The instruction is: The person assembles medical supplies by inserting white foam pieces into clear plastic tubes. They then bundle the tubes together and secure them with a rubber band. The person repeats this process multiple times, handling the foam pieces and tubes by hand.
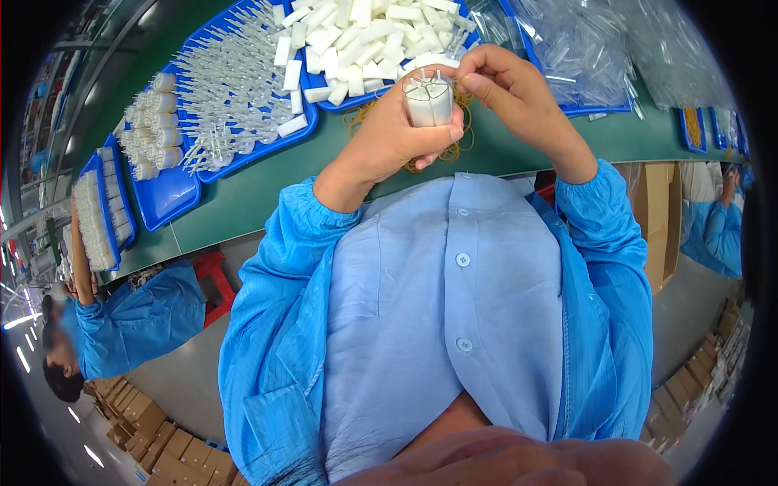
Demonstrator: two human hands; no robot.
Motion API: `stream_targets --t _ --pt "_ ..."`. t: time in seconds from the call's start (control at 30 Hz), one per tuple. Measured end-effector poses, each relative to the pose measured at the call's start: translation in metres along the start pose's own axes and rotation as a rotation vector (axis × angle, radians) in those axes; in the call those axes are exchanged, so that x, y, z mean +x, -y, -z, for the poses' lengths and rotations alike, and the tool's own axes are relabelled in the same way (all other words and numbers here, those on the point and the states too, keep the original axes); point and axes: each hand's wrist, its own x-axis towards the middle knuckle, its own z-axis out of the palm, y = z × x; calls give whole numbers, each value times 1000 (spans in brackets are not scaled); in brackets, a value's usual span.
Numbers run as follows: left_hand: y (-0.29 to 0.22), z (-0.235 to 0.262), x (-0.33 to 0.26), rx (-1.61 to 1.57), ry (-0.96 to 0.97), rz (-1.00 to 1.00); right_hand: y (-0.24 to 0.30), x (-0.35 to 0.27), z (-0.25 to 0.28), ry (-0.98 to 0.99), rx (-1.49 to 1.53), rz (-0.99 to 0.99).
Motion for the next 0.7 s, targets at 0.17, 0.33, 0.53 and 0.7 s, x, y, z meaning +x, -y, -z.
stream_targets --t 0.17,0.33,0.53,0.7 --pt "-4 16 -3 -48 111 120 1 6 -9 -59 -3 -29" --pt "-2 15 -18 446 100 -26 -4 8 9 132 1073 15" --pt "-5 16 -17 1326 -413 -214 25 -2 -15 -67 179 200" --pt "-6 30 -14 1058 -470 -376 17 -19 -59 164 -634 530"
